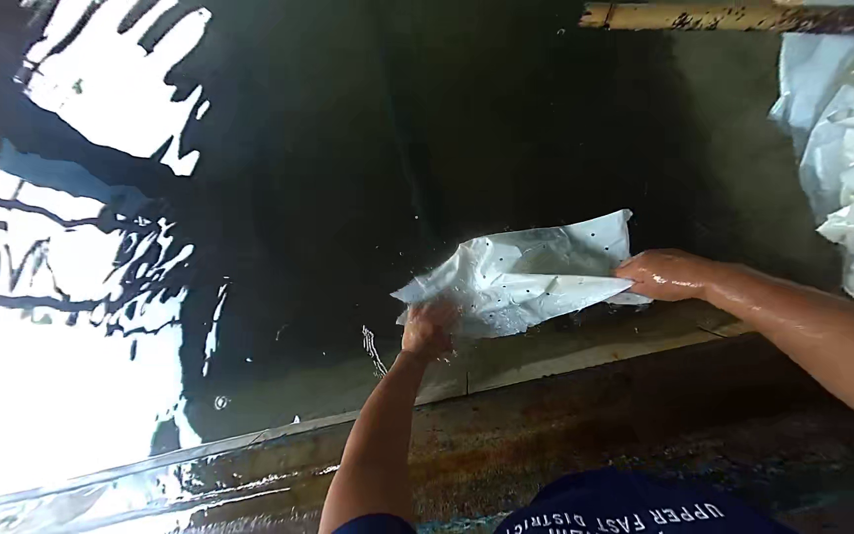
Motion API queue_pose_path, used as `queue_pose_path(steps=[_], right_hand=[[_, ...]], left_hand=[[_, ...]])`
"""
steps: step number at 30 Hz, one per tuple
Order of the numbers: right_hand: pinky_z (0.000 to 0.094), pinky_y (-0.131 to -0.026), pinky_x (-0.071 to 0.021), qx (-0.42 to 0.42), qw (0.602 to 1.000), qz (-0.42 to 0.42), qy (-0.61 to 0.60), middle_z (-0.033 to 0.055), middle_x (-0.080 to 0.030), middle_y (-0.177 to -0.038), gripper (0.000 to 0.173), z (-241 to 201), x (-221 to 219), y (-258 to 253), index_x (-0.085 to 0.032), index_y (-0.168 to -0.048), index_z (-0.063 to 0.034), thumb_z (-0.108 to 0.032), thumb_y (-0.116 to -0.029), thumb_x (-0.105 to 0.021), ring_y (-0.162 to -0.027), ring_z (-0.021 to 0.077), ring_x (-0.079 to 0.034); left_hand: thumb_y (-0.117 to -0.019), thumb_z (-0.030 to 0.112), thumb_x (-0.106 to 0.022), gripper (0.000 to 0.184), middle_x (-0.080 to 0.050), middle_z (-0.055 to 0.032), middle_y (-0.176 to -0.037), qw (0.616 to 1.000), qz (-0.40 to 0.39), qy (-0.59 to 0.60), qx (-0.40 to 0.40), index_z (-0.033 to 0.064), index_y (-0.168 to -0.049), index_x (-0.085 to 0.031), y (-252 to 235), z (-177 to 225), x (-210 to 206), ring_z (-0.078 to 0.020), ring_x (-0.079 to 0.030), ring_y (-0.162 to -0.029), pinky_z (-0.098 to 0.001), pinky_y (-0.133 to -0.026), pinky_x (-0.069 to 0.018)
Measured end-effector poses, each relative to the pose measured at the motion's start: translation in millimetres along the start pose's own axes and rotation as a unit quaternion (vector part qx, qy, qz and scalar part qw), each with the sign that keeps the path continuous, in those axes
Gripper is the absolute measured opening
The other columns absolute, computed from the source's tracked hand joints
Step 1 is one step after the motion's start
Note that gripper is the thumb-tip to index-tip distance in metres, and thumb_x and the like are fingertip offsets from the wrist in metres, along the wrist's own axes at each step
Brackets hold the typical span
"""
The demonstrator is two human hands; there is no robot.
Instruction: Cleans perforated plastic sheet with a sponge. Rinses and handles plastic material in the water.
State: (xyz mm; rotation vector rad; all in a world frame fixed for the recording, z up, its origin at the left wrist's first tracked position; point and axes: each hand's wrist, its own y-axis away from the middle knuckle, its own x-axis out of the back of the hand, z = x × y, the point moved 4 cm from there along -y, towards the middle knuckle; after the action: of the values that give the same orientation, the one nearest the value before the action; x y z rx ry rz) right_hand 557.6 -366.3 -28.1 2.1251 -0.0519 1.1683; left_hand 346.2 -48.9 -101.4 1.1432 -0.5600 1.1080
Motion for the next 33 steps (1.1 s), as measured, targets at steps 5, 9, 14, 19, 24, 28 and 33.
queue_pose_path(steps=[5, 9, 14, 19, 24, 28, 33], right_hand=[[0.0741, -0.085, -0.0481, -0.099, 0.988, 0.112, 0.042, 0.0259, -0.072, -0.103, 0.012, 3, 59, 43, -0.076, -0.099, -0.0002, -0.004, -0.0979, -0.065, -0.104, 0.0495, -0.067], [0.0733, -0.094, -0.0451, -0.113, 0.977, 0.182, 0.006, 0.0274, -0.073, -0.106, 0.022, 3, 54, 95, -0.078, -0.106, -0.0009, -0.011, -0.1043, -0.059, -0.107, 0.0501, -0.067], [0.0747, -0.097, -0.0433, -0.113, 0.971, 0.209, 0.019, 0.0226, -0.071, -0.124, 0.035, -18, -49, 163, -0.076, -0.122, -0.0067, 0.008, -0.0911, -0.067, -0.115, 0.0497, -0.065], [0.0734, -0.109, -0.0336, -0.086, 0.982, 0.147, -0.082, 0.0218, -0.057, -0.147, 0.049, -5, -128, 211, -0.070, -0.133, -0.0106, -0.002, -0.0861, -0.080, -0.139, 0.0462, -0.049], [0.0833, -0.108, -0.0262, -0.323, 0.892, 0.286, -0.136, 0.0430, -0.032, -0.154, 0.070, 80, -93, 259, -0.048, -0.150, -0.0005, -0.018, -0.0901, -0.081, -0.140, 0.0666, -0.030], [0.0863, -0.102, -0.0255, -0.488, 0.827, 0.213, -0.183, 0.0505, -0.033, -0.147, 0.079, 114, -108, 258, -0.038, -0.155, 0.0018, -0.018, -0.0910, -0.080, -0.135, 0.0714, -0.033], [0.0831, -0.102, -0.0304, -0.356, 0.862, 0.330, -0.145, 0.0482, -0.034, -0.148, 0.069, -44, -42, 208, -0.043, -0.152, 0.0027, -0.014, -0.0924, -0.073, -0.134, 0.0700, -0.034]], left_hand=[[-0.1051, 0.014, -0.054, 0.033, -0.070, -0.0188, -0.128, 0.995, 0.019, 0.077, 0.054, 0.0129, -0.135, -0.068, 16, 33, 58, -0.0420, -0.065, -0.120, -0.0659, -0.102, -0.0475], [-0.1082, 0.020, -0.051, 0.033, -0.070, -0.0205, -0.127, 0.996, 0.065, 0.046, 0.045, 0.0118, -0.137, -0.067, 67, 62, 95, -0.0430, -0.065, -0.118, -0.0675, -0.101, -0.0467], [-0.1011, 0.006, -0.055, 0.034, -0.063, -0.0178, -0.142, 0.994, 0.101, -0.006, -0.034, 0.0044, -0.132, -0.069, 138, 104, 35, -0.0384, -0.054, -0.137, -0.0584, -0.114, -0.0390], [-0.0959, -0.002, -0.057, 0.035, -0.062, -0.0222, -0.141, 0.991, 0.128, 0.012, -0.047, 0.0017, -0.127, -0.072, 184, 132, -56, -0.0437, -0.055, -0.135, -0.0634, -0.112, -0.0385], [-0.0981, 0.019, -0.065, 0.028, -0.063, -0.0208, -0.139, 0.990, 0.104, 0.093, -0.037, 0.0049, -0.119, -0.077, 192, 131, -50, -0.0440, -0.052, -0.138, -0.0651, -0.118, -0.0296], [-0.0945, 0.017, -0.068, 0.027, -0.052, -0.0308, -0.147, 0.964, 0.245, 0.064, 0.082, 0.0040, -0.117, -0.077, 189, 112, -46, -0.0590, -0.036, -0.142, -0.0724, -0.115, -0.0257], [-0.0934, 0.009, -0.066, 0.027, -0.051, -0.0340, -0.145, 0.939, 0.303, 0.113, 0.114, 0.0011, -0.117, -0.076, 185, 94, -74, -0.0585, -0.045, -0.133, -0.0678, -0.112, -0.0310]])
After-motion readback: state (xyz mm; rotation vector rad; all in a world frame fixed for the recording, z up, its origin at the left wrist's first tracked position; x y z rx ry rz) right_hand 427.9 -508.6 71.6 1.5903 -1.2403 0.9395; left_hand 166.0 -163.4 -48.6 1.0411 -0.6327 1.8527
